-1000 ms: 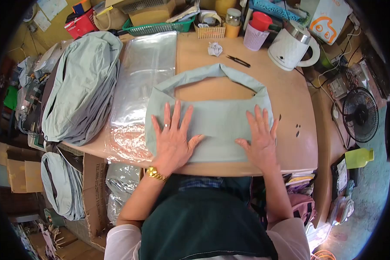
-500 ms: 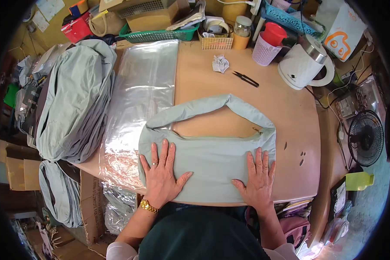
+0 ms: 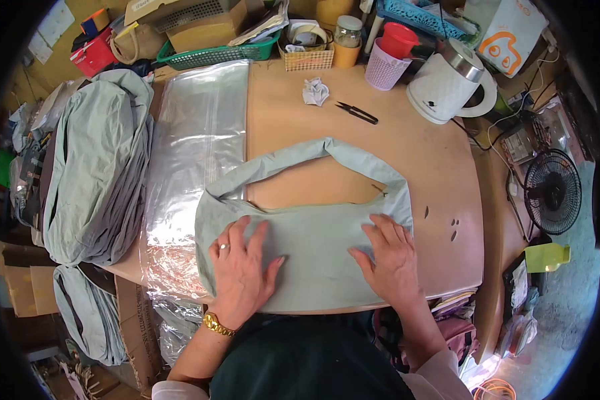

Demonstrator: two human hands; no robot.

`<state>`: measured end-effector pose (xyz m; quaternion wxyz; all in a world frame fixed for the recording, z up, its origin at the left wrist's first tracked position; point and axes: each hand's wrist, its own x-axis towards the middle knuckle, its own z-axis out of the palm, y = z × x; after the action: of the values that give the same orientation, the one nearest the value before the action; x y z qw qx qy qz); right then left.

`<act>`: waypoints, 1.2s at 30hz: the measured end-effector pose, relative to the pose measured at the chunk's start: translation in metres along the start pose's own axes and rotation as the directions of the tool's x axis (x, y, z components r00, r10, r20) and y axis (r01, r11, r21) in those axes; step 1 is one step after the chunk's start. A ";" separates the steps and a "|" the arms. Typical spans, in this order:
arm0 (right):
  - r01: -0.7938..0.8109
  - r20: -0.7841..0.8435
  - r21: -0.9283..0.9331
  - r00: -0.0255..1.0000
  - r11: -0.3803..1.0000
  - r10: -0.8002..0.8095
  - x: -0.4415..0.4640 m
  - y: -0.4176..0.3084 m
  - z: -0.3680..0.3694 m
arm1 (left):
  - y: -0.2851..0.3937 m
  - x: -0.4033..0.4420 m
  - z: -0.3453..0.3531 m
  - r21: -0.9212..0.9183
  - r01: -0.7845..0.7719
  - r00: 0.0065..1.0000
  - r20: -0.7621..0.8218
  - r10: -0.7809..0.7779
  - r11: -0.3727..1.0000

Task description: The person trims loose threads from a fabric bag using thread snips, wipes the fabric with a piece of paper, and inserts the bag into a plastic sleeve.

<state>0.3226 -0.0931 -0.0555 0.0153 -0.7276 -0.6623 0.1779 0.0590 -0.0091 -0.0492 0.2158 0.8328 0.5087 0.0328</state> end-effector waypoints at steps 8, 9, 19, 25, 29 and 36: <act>0.135 -0.207 -0.112 0.966 0.985 -0.156 0.015 -0.002 0.040 | 0.013 0.019 0.053 0.098 -0.308 0.946 -0.076 0.316 0.946; 0.132 -0.204 -0.108 0.967 0.985 -0.152 0.014 -0.002 0.039 | 0.019 0.019 0.049 0.123 -0.263 0.960 -0.062 0.272 0.957; 0.413 -0.456 0.092 0.826 0.906 -0.331 0.083 0.008 0.010 | 0.041 0.025 0.075 0.056 -0.456 0.889 -0.011 0.457 0.888; 0.532 -0.574 -0.058 0.675 0.845 -0.464 0.092 0.016 0.037 | 0.038 0.025 0.074 0.046 -0.450 0.893 -0.014 0.451 0.892; 0.582 -0.661 -0.126 0.554 0.803 -0.505 0.092 0.019 0.036 | 0.039 0.026 0.073 0.041 -0.450 0.892 -0.019 0.451 0.892; 0.370 -0.532 0.702 0.840 0.608 0.104 0.103 0.040 0.049 | 0.040 0.025 0.072 0.044 -0.450 0.892 -0.022 0.451 0.892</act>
<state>0.3533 -0.0091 -0.1366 0.5238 -0.6120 -0.5409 0.2418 0.1239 -0.0260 -0.1027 0.1785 0.9313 0.3059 0.0852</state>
